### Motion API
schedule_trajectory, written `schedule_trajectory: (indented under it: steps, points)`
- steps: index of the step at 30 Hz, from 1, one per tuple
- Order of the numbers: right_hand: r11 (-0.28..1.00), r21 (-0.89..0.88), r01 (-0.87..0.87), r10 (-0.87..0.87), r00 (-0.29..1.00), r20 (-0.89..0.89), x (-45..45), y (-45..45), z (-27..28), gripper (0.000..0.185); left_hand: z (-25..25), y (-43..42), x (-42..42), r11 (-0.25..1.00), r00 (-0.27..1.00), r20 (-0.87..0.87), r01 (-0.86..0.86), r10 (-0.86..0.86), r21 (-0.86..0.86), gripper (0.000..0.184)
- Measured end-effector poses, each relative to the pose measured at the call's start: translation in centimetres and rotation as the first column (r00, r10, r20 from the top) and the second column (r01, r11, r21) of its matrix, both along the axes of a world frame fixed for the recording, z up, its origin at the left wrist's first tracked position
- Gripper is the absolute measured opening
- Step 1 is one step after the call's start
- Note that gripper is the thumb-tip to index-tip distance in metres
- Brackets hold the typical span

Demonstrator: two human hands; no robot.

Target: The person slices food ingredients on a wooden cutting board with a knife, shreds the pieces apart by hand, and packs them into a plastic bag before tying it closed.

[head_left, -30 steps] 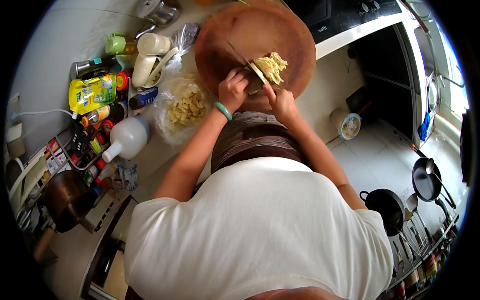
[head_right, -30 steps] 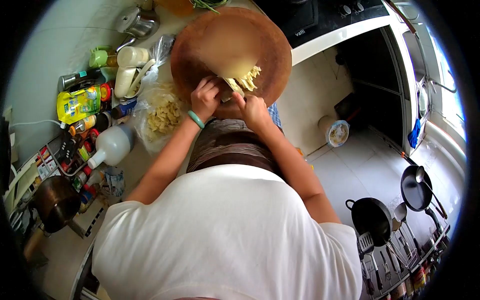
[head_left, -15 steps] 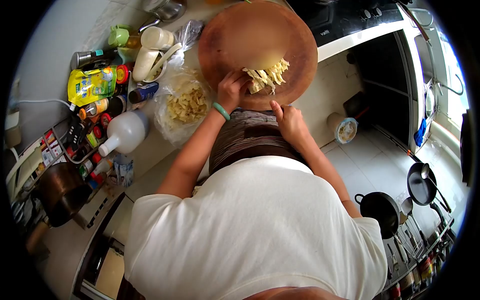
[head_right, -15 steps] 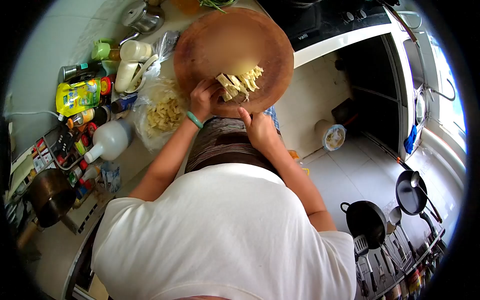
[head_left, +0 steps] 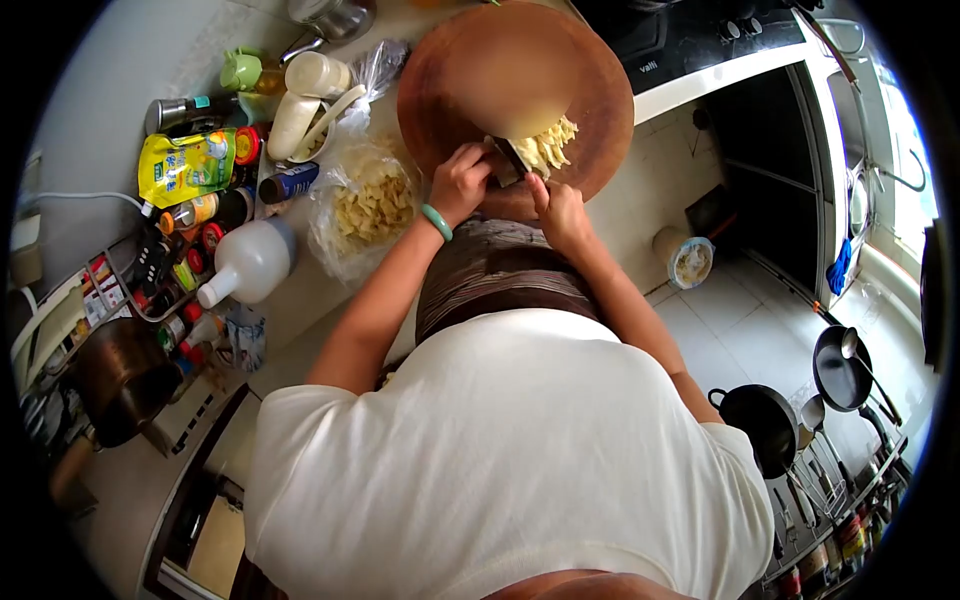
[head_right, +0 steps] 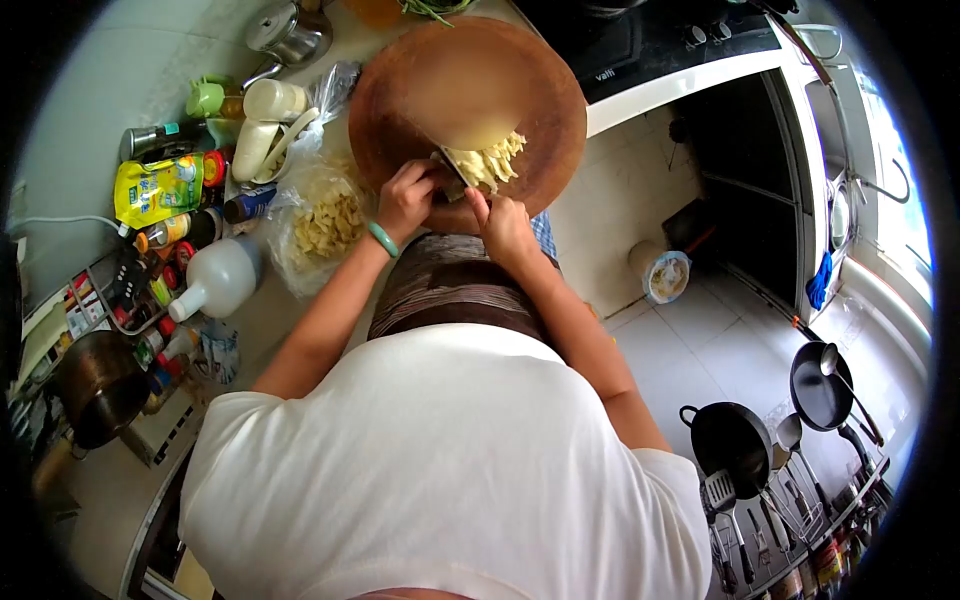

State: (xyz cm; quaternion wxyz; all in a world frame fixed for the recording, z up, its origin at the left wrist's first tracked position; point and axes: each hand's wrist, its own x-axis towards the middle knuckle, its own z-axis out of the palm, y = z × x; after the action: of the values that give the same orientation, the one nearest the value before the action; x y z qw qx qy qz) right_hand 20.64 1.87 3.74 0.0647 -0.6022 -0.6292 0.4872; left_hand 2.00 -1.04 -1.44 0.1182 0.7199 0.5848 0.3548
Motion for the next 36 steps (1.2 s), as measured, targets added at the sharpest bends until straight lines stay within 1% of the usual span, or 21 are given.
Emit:
schedule_trajectory:
  steps: [2, 6, 8, 9, 10, 12, 16, 18, 19, 20, 22, 24, 26, 27, 28, 30, 31, 32, 34, 35, 36]
  points:
    - [0.989, 0.131, -0.075, 0.07, 0.997, 0.043, 0.5, -0.7, 0.8, 0.06, 0.1, -0.4, -0.4, 1.0, 0.999, -0.041, -0.002, 0.003, 0.003, 0.022]
    - [0.995, 0.054, -0.088, 0.088, 0.996, -0.008, 1.2, -1.4, 4.5, 0.061, -0.1, -0.4, -0.5, 1.0, 0.999, 0.04, 0.017, -0.017, -0.012, 0.024]
    - [0.993, 0.011, -0.122, 0.121, 0.992, 0.018, 1.6, -2.0, 4.3, 0.059, -0.1, -0.5, -0.7, 1.0, 1.0, 0.011, 0.016, -0.016, 0.023, 0.023]
    - [0.987, -0.067, -0.146, 0.151, 0.985, 0.079, 1.9, -2.1, 3.9, 0.057, -0.2, -0.7, -0.7, 1.0, 1.0, 0.014, 0.012, -0.013, 0.022, 0.023]
    - [0.987, -0.068, -0.148, 0.153, 0.985, 0.081, 2.0, -2.4, 3.6, 0.057, -0.3, -0.7, -0.7, 1.0, 1.0, 0.009, 0.014, -0.014, 0.014, 0.022]
    - [0.981, -0.001, -0.193, 0.189, 0.961, 0.202, 2.1, -2.8, 3.1, 0.053, -0.6, -0.6, -0.7, 1.0, 1.0, 0.005, 0.014, -0.014, 0.007, 0.021]
    - [0.989, 0.011, -0.148, 0.144, 0.972, 0.183, 0.4, -2.6, 2.3, 0.05, -0.7, -0.8, -0.8, 0.997, 0.999, -0.051, 0.017, -0.02, -0.07, 0.02]
    - [0.993, 0.015, -0.114, 0.11, 0.982, 0.15, -0.9, -1.7, 2.0, 0.059, -0.4, -0.9, -0.7, 0.992, 0.996, -0.079, 0.03, -0.04, -0.119, 0.02]
    - [0.993, 0.024, -0.113, 0.109, 0.983, 0.148, -1.4, -1.1, 0.5, 0.059, -0.4, -0.8, -0.5, 0.995, 0.999, -0.032, 0.005, -0.008, -0.101, 0.02]
    - [0.975, 0.131, -0.179, 0.16, 0.977, 0.139, -1.8, -0.7, -1.9, 0.059, -0.3, -0.8, -0.3, 0.996, 1.0, 0.015, -0.022, 0.024, -0.081, 0.021]
    - [0.939, 0.256, -0.231, 0.203, 0.971, 0.129, -2.4, -0.1, -1.8, 0.059, -0.3, -1.5, 0.3, 0.995, 0.998, 0.035, -0.049, 0.052, -0.082, 0.02]
    - [0.979, 0.17, -0.116, 0.103, 0.991, 0.08, -1.3, 0.3, 0.3, 0.057, 0.2, -1.5, 1.1, 0.994, 0.995, 0.062, -0.076, 0.08, -0.073, 0.018]
    - [0.975, 0.183, -0.123, 0.113, 0.991, 0.068, 0.4, 0.9, 3.2, 0.056, 0.9, -2.2, 2.4, 0.953, 0.949, 0.102, -0.291, 0.299, -0.089, 0.012]
    - [0.97, 0.221, -0.103, 0.089, 0.993, 0.073, 1.4, 1.3, 4.9, 0.055, -0.4, -2.7, 2.8, 0.944, 0.936, 0.169, -0.279, 0.308, -0.174, 0.014]
    - [0.962, 0.26, -0.089, 0.072, 0.995, 0.075, 2.3, 2.0, 5.8, 0.054, -0.9, -2.7, 3.5, 0.944, 0.934, 0.173, -0.284, 0.312, -0.168, 0.014]
    - [0.935, 0.33, -0.129, 0.066, 0.978, 0.197, 4.2, 3.7, 6.0, 0.052, -1.6, -1.9, 5.8, 0.871, 0.789, 0.369, -0.441, 0.491, -0.216, 0.033]
    - [0.915, 0.377, -0.146, 0.06, 0.971, 0.23, 5.1, 4.6, 5.6, 0.05, -1.2, -1.3, 6.7, 0.867, 0.779, 0.381, -0.433, 0.498, -0.247, 0.058]
    - [0.903, 0.396, -0.167, 0.06, 0.961, 0.27, 6.0, 5.4, 5.6, 0.05, -0.7, -0.4, 7.7, 0.859, 0.769, 0.382, -0.452, 0.512, -0.241, 0.058]
    - [0.86, 0.444, -0.249, 0.069, 0.921, 0.384, 7.0, 7.1, 6.2, 0.05, 0.4, 1.6, 10.0, 0.795, 0.685, 0.411, -0.557, 0.602, -0.238, 0.073]
    - [0.838, 0.48, -0.26, 0.056, 0.916, 0.397, 7.5, 7.8, 5.8, 0.047, -0.9, 2.8, 10.9, 0.767, 0.657, 0.408, -0.6, 0.634, -0.228, 0.09]
    - [0.831, 0.482, -0.278, 0.077, 0.916, 0.395, 7.9, 8.5, 5.4, 0.047, -0.3, 3.7, 11.6, 0.753, 0.643, 0.407, -0.618, 0.649, -0.224, 0.09]
